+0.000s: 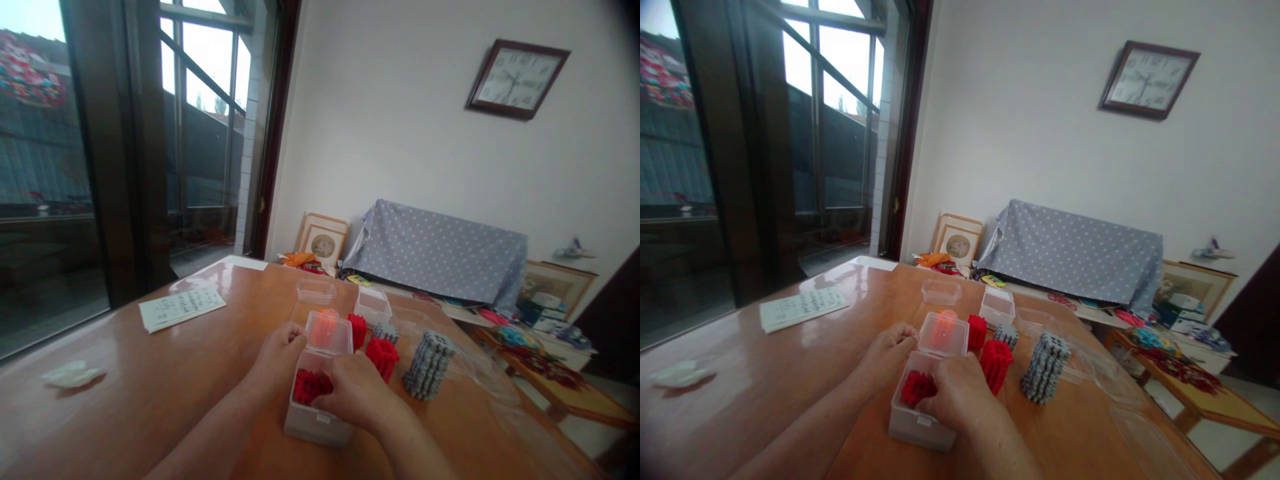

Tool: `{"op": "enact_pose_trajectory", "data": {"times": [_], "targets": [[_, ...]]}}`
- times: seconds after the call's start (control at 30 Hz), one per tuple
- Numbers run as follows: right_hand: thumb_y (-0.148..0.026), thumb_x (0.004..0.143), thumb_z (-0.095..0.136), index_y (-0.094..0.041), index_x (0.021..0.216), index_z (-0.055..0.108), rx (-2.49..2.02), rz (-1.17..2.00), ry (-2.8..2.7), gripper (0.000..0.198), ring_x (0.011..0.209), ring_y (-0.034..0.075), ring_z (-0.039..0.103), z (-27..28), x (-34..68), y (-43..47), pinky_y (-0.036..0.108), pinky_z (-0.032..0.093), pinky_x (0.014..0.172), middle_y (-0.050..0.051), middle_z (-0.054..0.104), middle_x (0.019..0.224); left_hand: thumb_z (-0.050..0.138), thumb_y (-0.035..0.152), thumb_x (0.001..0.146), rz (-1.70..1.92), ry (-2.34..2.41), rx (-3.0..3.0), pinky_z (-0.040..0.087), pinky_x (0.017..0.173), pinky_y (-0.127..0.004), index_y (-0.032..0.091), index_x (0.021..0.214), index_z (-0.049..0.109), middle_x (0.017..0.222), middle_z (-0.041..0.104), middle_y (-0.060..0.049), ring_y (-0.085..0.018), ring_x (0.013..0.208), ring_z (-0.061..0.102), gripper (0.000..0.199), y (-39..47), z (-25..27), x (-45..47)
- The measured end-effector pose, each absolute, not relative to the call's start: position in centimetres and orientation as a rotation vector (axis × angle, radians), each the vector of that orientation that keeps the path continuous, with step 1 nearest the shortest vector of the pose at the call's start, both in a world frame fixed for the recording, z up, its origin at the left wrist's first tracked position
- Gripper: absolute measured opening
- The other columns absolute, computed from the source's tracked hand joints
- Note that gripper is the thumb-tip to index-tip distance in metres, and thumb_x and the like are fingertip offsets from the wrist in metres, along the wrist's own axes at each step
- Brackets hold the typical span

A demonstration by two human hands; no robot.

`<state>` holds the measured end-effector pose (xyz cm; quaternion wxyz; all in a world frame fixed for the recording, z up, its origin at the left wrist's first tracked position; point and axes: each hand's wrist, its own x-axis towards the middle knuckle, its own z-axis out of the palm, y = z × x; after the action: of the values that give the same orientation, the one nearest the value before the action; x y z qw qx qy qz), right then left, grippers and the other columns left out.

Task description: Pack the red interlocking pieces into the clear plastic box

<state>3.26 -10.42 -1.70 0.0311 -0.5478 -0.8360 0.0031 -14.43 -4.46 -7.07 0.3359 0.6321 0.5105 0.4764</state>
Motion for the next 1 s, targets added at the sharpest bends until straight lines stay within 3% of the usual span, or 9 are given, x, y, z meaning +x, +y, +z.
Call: {"op": "enact_pose_trajectory", "data": {"times": [0.7, 0.87, 1.0], "targets": [[-0.049, 0.076, 0.077, -0.028, 0.091, 0.078, -1.71, 0.037, -2.528, 0.026, 0.083, 0.026, 0.072, -2.1, 3.2, -10.1, 0.034, 0.042, 0.08, 0.003, 0.079, 0.086, 0.054, 0.031, 0.082, 1.268, 1.324, 1.631, 0.038, 0.061, -0.025, 0.019, 0.078, 0.063, 0.072, 0.064, 0.002, -0.017, 0.07, 0.058, 0.015, -4.3, -7.4, -14.4], [-0.044, 0.089, 0.066, -0.028, 0.087, 0.075, -1.651, 0.137, -2.315, 0.018, 0.08, 0.022, 0.07, -1.8, 3.9, -10.9, 0.03, 0.039, 0.073, 0.0, 0.078, 0.083, 0.054, 0.032, 0.083, 1.255, 1.32, 1.654, 0.039, 0.063, -0.026, 0.019, 0.077, 0.062, 0.074, 0.064, 0.001, -0.018, 0.071, 0.059, 0.016, -4.4, -7.1, -14.4], [-0.04, 0.097, 0.052, -0.026, 0.089, 0.07, -1.572, 0.25, -1.989, 0.024, 0.077, 0.019, 0.067, -2.5, 6.2, -11.4, 0.027, 0.04, 0.066, 0.0, 0.074, 0.081, 0.054, 0.033, 0.083, 1.247, 1.328, 1.667, 0.038, 0.061, -0.026, 0.019, 0.075, 0.06, 0.071, 0.062, 0.001, -0.018, 0.07, 0.059, 0.017, -4.6, -6.9, -14.5]]}}
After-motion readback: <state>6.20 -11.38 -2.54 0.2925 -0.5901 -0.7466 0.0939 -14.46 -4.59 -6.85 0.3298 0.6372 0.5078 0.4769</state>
